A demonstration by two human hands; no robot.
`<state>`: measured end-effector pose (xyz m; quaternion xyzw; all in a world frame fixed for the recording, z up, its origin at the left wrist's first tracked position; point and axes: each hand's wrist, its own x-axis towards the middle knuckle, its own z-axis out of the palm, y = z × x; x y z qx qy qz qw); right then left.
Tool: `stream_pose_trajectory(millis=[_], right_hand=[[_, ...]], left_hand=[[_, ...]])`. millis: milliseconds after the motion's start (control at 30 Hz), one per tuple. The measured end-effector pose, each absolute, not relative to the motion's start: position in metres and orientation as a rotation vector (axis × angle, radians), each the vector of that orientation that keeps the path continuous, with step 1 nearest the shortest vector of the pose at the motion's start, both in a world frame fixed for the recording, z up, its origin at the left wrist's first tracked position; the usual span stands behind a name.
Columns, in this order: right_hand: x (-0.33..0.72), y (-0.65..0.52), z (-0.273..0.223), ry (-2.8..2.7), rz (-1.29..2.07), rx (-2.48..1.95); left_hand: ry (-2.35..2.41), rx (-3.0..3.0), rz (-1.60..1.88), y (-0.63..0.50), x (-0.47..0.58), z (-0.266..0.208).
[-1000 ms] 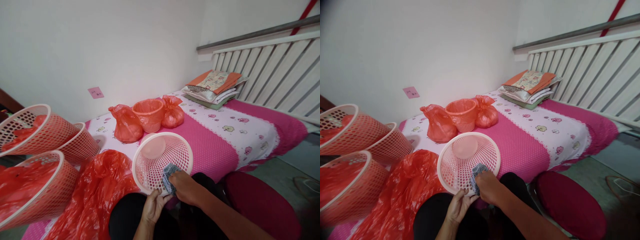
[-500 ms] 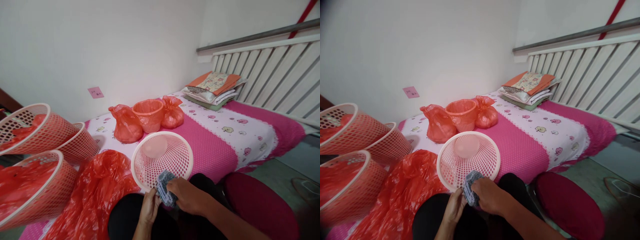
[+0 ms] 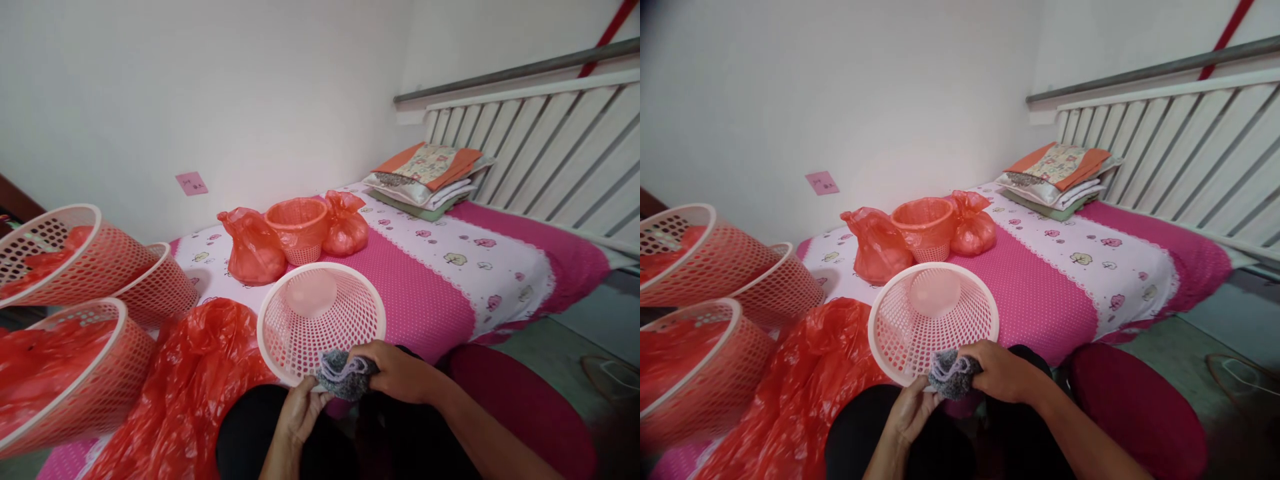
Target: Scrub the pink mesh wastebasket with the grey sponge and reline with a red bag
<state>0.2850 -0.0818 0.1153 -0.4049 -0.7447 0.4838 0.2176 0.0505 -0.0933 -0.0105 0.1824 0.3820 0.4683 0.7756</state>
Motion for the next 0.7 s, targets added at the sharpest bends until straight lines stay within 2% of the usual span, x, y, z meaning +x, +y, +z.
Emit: stream_pose_trajectory(millis=[100,233,367,533,700], right_hand=[[0.285,-0.081,0.113,-1.995,1.38,-1.117],[0.284,-0.079,0.112,-1.781,1.361,-1.13],[0.28,-0.075,0.104,-1.616,1.266,-1.101],[0.278,-0.07,0.09,-1.583,1.133,-1.156],[0.28,-0.064,0.079,-1.465,0.902,-1.181]], left_hand=[[0.801,0.391,0.954,-0.096,0.05,-0.011],[0.87,0.367,1.073,-0.098,0.054,-0.008],[0.885,0.325,1.137,-0.096,0.058,-0.005],[0.82,0.288,1.046,-0.098,0.057,-0.01],[0.83,0.294,1.077,-0.098,0.058,-0.013]])
